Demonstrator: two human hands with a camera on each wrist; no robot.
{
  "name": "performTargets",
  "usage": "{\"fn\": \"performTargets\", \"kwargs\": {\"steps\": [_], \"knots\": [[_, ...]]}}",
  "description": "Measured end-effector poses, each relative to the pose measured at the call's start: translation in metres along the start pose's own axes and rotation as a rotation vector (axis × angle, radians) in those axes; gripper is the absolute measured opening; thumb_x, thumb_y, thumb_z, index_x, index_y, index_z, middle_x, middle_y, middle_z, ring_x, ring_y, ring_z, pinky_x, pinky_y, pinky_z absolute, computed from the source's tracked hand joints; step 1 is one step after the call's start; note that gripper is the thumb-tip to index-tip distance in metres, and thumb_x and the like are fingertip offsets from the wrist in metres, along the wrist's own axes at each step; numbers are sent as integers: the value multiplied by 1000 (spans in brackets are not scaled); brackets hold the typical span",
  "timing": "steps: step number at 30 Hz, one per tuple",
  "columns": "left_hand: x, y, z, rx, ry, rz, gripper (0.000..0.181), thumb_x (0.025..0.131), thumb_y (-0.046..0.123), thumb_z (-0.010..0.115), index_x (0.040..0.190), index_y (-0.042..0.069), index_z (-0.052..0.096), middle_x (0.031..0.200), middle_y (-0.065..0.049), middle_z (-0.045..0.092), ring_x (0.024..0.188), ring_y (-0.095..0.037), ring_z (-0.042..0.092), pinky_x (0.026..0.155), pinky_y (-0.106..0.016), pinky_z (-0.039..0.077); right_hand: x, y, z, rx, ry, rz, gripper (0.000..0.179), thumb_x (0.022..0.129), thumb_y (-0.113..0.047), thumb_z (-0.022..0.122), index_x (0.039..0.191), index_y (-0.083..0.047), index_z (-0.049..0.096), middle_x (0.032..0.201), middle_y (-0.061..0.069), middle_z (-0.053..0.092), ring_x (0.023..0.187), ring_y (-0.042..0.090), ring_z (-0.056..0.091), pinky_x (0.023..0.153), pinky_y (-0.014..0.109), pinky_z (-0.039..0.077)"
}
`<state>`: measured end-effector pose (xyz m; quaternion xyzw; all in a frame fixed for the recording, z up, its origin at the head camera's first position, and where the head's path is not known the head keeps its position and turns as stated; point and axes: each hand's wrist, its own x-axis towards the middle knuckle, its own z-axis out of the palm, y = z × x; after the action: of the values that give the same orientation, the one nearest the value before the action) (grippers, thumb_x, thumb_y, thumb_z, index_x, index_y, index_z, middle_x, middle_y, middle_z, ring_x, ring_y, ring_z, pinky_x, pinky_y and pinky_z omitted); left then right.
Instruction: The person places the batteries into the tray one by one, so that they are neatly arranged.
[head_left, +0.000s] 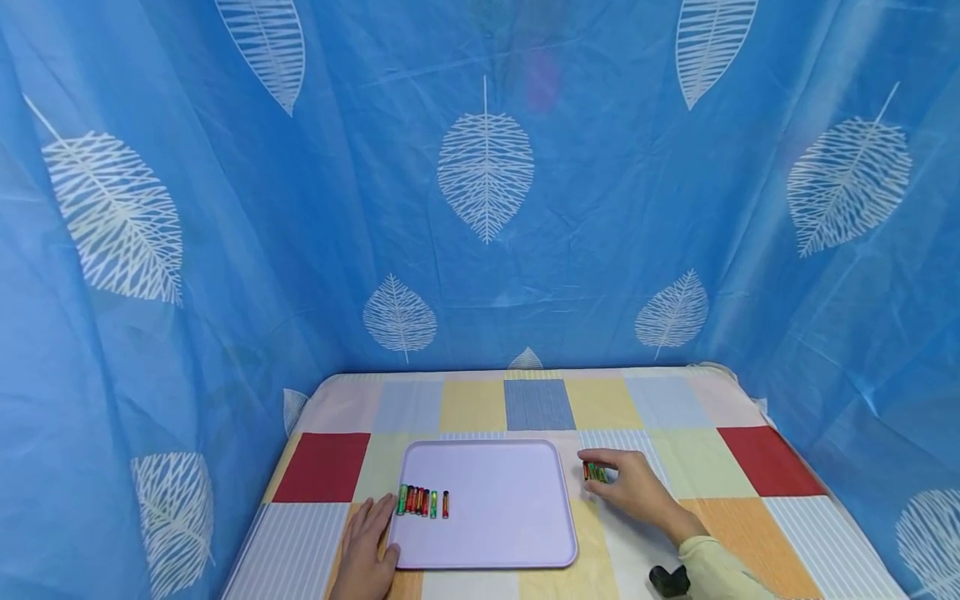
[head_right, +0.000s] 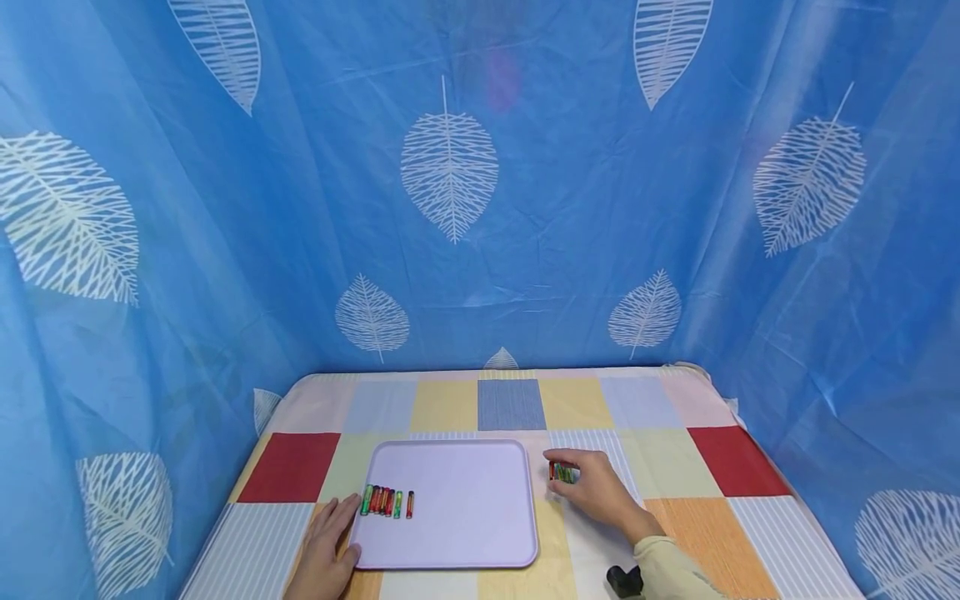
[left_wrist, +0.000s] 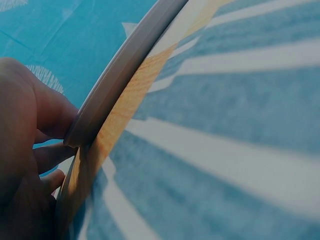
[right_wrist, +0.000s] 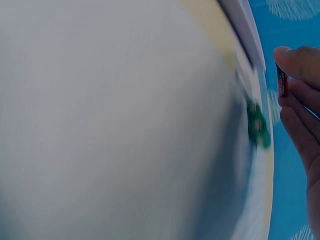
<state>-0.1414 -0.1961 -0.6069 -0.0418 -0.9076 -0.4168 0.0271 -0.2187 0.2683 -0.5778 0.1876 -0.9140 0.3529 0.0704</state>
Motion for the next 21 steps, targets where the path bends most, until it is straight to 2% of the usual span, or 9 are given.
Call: {"fn": "performTargets", "kwargs": {"steps": [6, 13, 21], "knots": [[0, -1, 1, -5, 8, 8, 74, 84, -5, 70, 156, -5, 55, 163, -27, 52, 158, -56, 27, 129, -76, 13, 15, -21, 26, 98, -22, -86, 43, 87, -3, 89, 128, -2, 79, 126, 11, 81, 112, 30, 80, 98, 43, 67], [-1, -3, 2, -7, 20, 13, 73, 84, -6, 70, 155, -4, 56, 162, -26, 54, 158, -55, 28, 129, -76, 13, 29, -46, 56, 146, -59, -174, 42, 87, -6, 90, 127, -1, 79, 124, 11, 82, 111, 31, 81, 97, 41, 68], [-1, -3, 3, -2, 19, 5, 73, 83, -6, 70, 155, -4, 56, 162, -26, 54, 157, -56, 28, 129, -76, 12, 37, -77, 90, 216, -143, -155, 44, 87, -7, 90, 130, -3, 79, 128, 7, 81, 119, 26, 78, 105, 38, 64]]}}
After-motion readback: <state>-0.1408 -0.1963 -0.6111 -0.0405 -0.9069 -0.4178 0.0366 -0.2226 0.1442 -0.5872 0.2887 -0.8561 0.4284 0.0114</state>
